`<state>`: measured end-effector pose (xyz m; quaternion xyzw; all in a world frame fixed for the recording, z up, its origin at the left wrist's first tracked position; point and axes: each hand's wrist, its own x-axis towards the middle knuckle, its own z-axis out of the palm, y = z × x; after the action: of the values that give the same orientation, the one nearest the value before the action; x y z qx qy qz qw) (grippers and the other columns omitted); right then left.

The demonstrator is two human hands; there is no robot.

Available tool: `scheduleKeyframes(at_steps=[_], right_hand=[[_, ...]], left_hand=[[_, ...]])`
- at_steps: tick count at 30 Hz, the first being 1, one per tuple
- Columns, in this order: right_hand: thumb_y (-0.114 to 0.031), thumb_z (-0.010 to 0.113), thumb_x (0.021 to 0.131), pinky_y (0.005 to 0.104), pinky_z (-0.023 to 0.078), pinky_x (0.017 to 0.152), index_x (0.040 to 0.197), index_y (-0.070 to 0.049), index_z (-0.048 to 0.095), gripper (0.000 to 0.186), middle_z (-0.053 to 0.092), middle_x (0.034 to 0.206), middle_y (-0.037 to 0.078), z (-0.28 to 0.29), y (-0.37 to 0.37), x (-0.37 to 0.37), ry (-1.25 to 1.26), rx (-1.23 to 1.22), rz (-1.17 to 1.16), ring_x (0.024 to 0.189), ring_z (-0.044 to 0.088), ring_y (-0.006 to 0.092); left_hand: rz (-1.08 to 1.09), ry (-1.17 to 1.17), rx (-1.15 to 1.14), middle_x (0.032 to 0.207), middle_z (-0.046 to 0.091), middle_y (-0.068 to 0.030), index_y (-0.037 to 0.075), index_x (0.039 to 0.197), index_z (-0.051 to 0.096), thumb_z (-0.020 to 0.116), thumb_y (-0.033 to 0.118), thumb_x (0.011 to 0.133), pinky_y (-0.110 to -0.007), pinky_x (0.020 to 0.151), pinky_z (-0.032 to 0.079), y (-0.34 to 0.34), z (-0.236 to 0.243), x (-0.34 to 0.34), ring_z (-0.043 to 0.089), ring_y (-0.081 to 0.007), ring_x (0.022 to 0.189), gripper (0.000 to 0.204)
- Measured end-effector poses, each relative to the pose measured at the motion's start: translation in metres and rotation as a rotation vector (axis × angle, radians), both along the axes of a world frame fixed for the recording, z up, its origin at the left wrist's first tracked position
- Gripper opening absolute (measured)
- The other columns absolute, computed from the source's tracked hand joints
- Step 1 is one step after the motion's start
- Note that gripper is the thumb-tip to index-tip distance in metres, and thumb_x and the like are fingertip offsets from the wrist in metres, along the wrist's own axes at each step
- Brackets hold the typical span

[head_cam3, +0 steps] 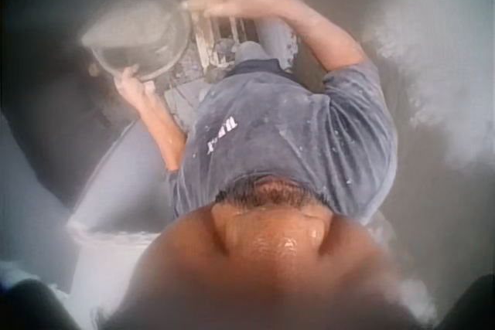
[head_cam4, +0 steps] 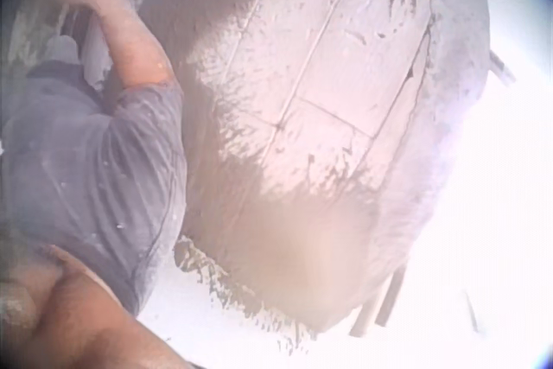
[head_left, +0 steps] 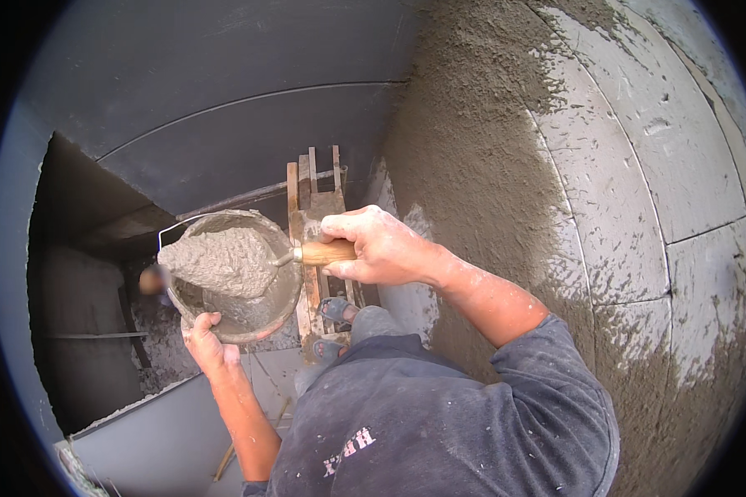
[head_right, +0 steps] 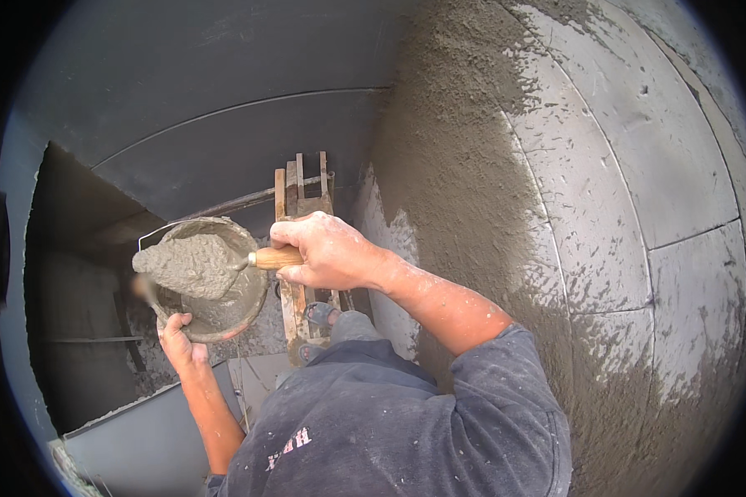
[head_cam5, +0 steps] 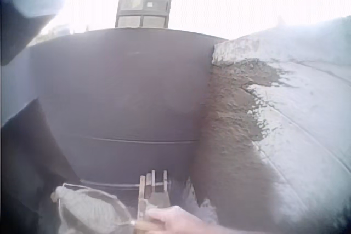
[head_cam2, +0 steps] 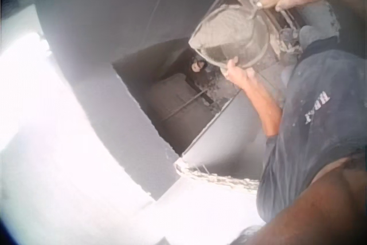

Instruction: The person applies wet plaster to a wall and ceiling structure using a trowel and a bucket, smoothing the material over the surface while standing on a scaffold.

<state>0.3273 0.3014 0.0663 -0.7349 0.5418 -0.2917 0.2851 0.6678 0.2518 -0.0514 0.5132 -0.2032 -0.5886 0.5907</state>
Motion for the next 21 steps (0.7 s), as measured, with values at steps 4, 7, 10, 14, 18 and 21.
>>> scheduleKeyframes(at_steps=[4,7,10,14,18,21], right_hand=[[-0.018,0.088,0.083,0.0279,0.052,0.077,0.102,0.000,0.070,0.031,0.071,0.091,0.002,-0.021,0.028,-0.048,-0.614,0.201,-0.095,0.087,0.065,0.0084],[-0.013,0.088,0.084,0.0235,0.055,0.059,0.103,-0.003,0.070,0.028,0.073,0.086,0.004,-0.037,0.074,-0.120,-0.836,0.260,-0.416,0.067,0.066,0.0090],[-0.014,0.083,0.089,0.0227,0.052,0.051,0.098,-0.005,0.065,0.022,0.071,0.082,0.006,-0.022,0.175,-0.230,-0.508,-0.070,-1.175,0.060,0.064,0.0099],[-0.014,0.081,0.090,0.0218,0.048,0.052,0.097,-0.004,0.064,0.021,0.067,0.078,0.005,0.114,0.279,-0.193,-0.181,-0.221,-1.281,0.059,0.060,0.0078],[-0.014,0.082,0.088,0.0247,0.047,0.057,0.104,-0.001,0.067,0.026,0.067,0.078,0.005,0.142,0.239,-0.117,0.184,-0.041,-1.132,0.065,0.059,0.0084],[-0.014,0.082,0.085,0.0360,0.054,0.062,0.099,-0.007,0.065,0.023,0.069,0.081,0.008,0.102,0.162,-0.073,0.591,0.077,-0.875,0.070,0.068,0.0194]], left_hand=[[-0.015,-0.094,0.002,0.111,0.068,-0.0138,-0.007,0.115,0.065,0.058,-0.009,0.070,-0.043,0.089,0.057,-0.005,0.001,-0.001,0.067,-0.0272,0.099,0.045],[-0.050,-0.052,-0.031,0.111,0.068,-0.0137,-0.007,0.116,0.064,0.059,-0.010,0.070,-0.042,0.089,0.056,-0.004,-0.007,-0.008,0.067,-0.0266,0.098,0.047],[-0.046,-0.097,0.049,0.112,0.068,-0.0134,-0.006,0.118,0.064,0.059,-0.010,0.069,-0.041,0.089,0.056,-0.001,-0.017,-0.012,0.066,-0.0263,0.097,0.049],[-0.090,-0.126,0.074,0.111,0.069,-0.0120,-0.005,0.118,0.064,0.057,-0.011,0.069,-0.038,0.088,0.055,-0.002,-0.027,-0.031,0.066,-0.0248,0.096,0.050],[-0.267,-0.139,0.002,0.105,0.070,-0.0096,-0.004,0.117,0.064,0.056,-0.011,0.068,-0.033,0.081,0.054,-0.002,-0.035,-0.058,0.067,-0.0218,0.090,0.050],[-0.304,-0.147,0.003,0.099,0.071,-0.0081,-0.003,0.107,0.065,0.058,-0.011,0.069,-0.030,0.076,0.052,-0.002,-0.028,-0.085,0.066,-0.0191,0.084,0.040]])
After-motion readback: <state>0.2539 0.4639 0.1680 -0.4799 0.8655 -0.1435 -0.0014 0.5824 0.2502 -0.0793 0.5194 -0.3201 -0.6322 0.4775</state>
